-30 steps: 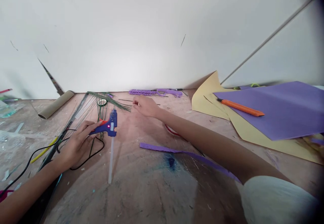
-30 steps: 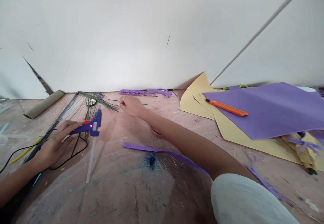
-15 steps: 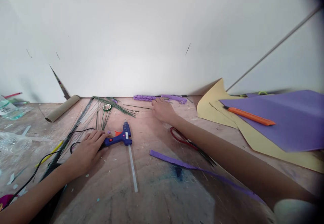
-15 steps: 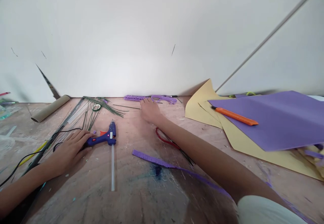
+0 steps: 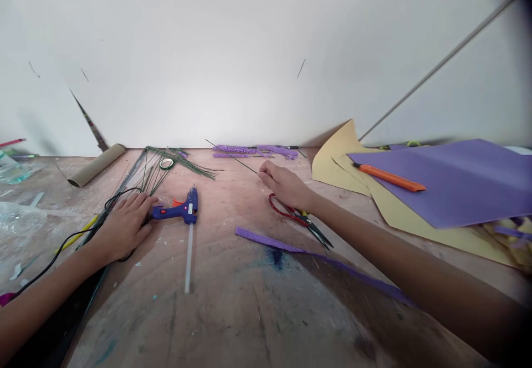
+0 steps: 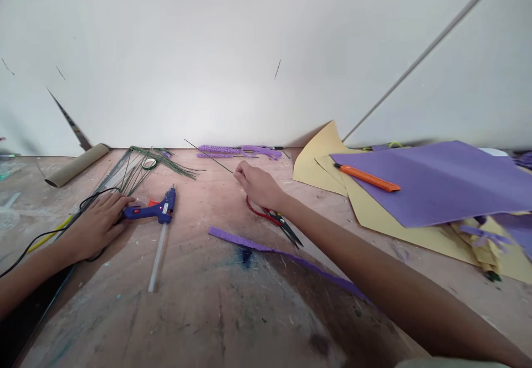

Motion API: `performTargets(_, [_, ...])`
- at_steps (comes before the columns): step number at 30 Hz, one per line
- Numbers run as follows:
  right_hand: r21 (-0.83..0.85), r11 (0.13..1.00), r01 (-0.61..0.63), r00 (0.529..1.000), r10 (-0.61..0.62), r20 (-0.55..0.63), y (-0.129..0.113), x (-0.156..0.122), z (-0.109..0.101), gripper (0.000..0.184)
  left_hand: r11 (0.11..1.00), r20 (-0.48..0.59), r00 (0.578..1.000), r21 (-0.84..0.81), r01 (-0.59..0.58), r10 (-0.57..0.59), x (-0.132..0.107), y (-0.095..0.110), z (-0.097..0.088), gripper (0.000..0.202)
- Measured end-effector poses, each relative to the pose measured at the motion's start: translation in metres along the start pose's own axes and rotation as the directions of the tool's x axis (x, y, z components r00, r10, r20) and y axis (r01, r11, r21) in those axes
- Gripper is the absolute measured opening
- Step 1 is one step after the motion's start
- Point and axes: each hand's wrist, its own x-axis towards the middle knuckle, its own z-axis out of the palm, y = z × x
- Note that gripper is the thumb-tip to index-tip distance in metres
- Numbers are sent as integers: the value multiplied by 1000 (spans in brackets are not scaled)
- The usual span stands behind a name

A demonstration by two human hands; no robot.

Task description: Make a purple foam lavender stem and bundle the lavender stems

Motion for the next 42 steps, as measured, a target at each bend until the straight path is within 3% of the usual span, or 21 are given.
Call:
performTargets(3, [198,979,40,999,-45,21,-30,-53,10,22,995,5,995,-19,-100,100,-3,27,-22,62])
performTargets(6, [388,920,54,992,-93,80,-64,-104,32,27,935,23,969,-268,-232,247,-10,73,-37,61])
performTargets(9, [676,736,49,973,-187,133,-89,-140,52,27,860,51,965,-467,-204,257,-19,116,-34,39])
performTargets(12, [702,710,53,965,-219,147,-98,-156,63,27,822,45,953,-518,-235,300,-24,137,-19,40])
performTargets(17, [666,745,43,962,-210,173,-96,-154,68,26,851,74,939,-453,-267,335,-18,132,-2,25])
performTargets(22, [737,675,-13,988,-104,113,-93,-150,73,28,890,88,942,-368,-271,323,-14,115,3,27])
performTargets(28, [776,627,-65,991,-52,124,-88,-147,76,27,967,80,979,-188,-170,188,-5,88,1,33])
performTargets(30, [779,624,-65,991,-54,126,-86,-147,77,29,981,46,990,-146,-128,136,-5,87,-2,29])
performTargets(32, [771,634,-56,989,-69,128,-86,-147,77,31,970,-9,993,-212,-121,122,-10,94,-7,27])
performTargets(34, [744,667,-35,984,-107,143,-86,-148,75,30,883,-16,991,-452,-128,135,-17,107,-12,38])
performTargets(37, [692,722,12,965,-191,183,-86,-149,71,29,529,150,975,-848,43,162,-27,125,-18,46])
performTargets(39, [688,726,13,956,-211,204,-87,-150,71,30,317,171,974,-941,116,149,-30,132,-19,44])
performTargets(42, [721,693,-12,976,-149,161,-87,-149,74,36,67,152,985,-987,147,80,-30,131,-16,49])
